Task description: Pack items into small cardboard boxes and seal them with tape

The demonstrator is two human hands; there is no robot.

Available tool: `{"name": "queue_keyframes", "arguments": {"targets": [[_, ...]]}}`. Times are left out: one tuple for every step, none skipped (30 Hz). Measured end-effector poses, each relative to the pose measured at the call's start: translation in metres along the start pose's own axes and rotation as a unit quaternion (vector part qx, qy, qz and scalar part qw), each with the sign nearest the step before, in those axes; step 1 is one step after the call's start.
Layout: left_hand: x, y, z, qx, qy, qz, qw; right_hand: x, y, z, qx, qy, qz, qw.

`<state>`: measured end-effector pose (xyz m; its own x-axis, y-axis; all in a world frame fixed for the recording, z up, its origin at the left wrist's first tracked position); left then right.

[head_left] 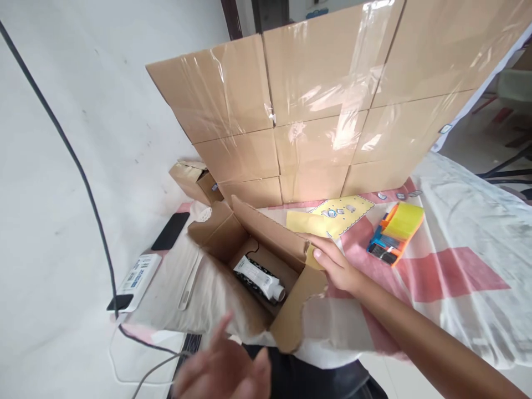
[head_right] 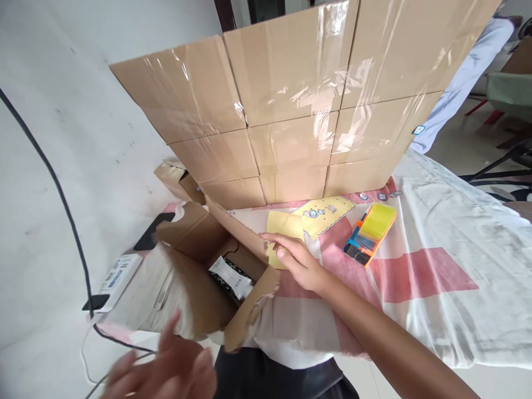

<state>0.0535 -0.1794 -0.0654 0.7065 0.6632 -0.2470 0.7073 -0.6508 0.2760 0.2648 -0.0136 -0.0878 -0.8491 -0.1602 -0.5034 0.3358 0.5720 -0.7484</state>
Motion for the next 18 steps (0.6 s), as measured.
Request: {"name": "queue_keyframes", "arguments": {"targets": [[-0.009,-0.010,0.000,0.013,0.040,-0.009,0.999,-0.002,0.000,0.001,-0.003,0.001,-0.018,1.000],[-0.017,-0.020,0.000,0.031,0.074,-0.017,0.997,-0.004,0.000,0.002,-0.011,-0.003,-0.030,0.999],[-0.022,-0.031,-0.002,0.044,0.084,-0.018,0.995,-0.004,-0.001,0.004,-0.021,-0.009,-0.037,0.999],[-0.022,-0.042,-0.005,0.049,0.068,-0.013,0.996,-0.003,-0.001,0.006,-0.032,-0.016,-0.043,0.998],[-0.020,-0.050,-0.008,0.054,0.048,-0.007,0.997,-0.001,-0.002,0.007,-0.038,-0.023,-0.046,0.998],[-0.017,-0.056,-0.011,0.053,0.021,0.001,0.998,0.002,-0.003,0.009,-0.037,-0.028,-0.050,0.998],[-0.011,-0.061,-0.013,0.047,-0.009,0.012,0.999,0.006,-0.005,0.010,-0.031,-0.031,-0.055,0.998],[-0.005,-0.064,-0.013,0.035,-0.034,0.025,0.998,0.011,-0.007,0.011,-0.019,-0.032,-0.063,0.997],[0.001,-0.065,-0.012,0.022,-0.053,0.036,0.998,0.016,-0.010,0.012,0.001,-0.033,-0.078,0.996],[0.006,-0.064,-0.009,0.015,-0.059,0.045,0.997,0.022,-0.012,0.012,0.028,-0.036,-0.099,0.994],[0.010,-0.062,-0.006,0.015,-0.058,0.052,0.997,0.028,-0.015,0.012,0.060,-0.040,-0.128,0.989],[0.013,-0.059,-0.001,0.024,-0.053,0.054,0.997,0.033,-0.018,0.012,0.090,-0.044,-0.159,0.982],[0.015,-0.057,0.004,0.039,-0.047,0.052,0.997,0.038,-0.020,0.012,0.121,-0.045,-0.186,0.974],[0.016,-0.055,0.009,0.055,-0.045,0.048,0.996,0.041,-0.022,0.012,0.148,-0.042,-0.205,0.966],[0.017,-0.055,0.011,0.072,-0.044,0.046,0.995,0.043,-0.023,0.012,0.168,-0.037,-0.215,0.961],[0.016,-0.056,0.011,0.083,-0.045,0.044,0.995,0.043,-0.023,0.012,0.180,-0.029,-0.216,0.959],[0.015,-0.060,0.008,0.086,-0.046,0.043,0.994,0.042,-0.023,0.012,0.187,-0.024,-0.214,0.958],[0.014,-0.064,0.002,0.082,-0.047,0.048,0.994,0.040,-0.023,0.012,0.189,-0.022,-0.213,0.958]]}}
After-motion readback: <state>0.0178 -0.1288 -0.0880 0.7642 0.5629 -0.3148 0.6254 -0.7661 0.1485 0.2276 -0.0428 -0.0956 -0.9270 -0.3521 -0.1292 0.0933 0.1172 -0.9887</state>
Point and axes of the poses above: each hand's wrist, its own z-axis away from the middle knuckle, its own x-axis out of the palm, y = z × x, the point moved 6 cm from there along -z, towards the middle knuckle, and after that the axes turned 15 degrees about z, right-handed, at the moved point
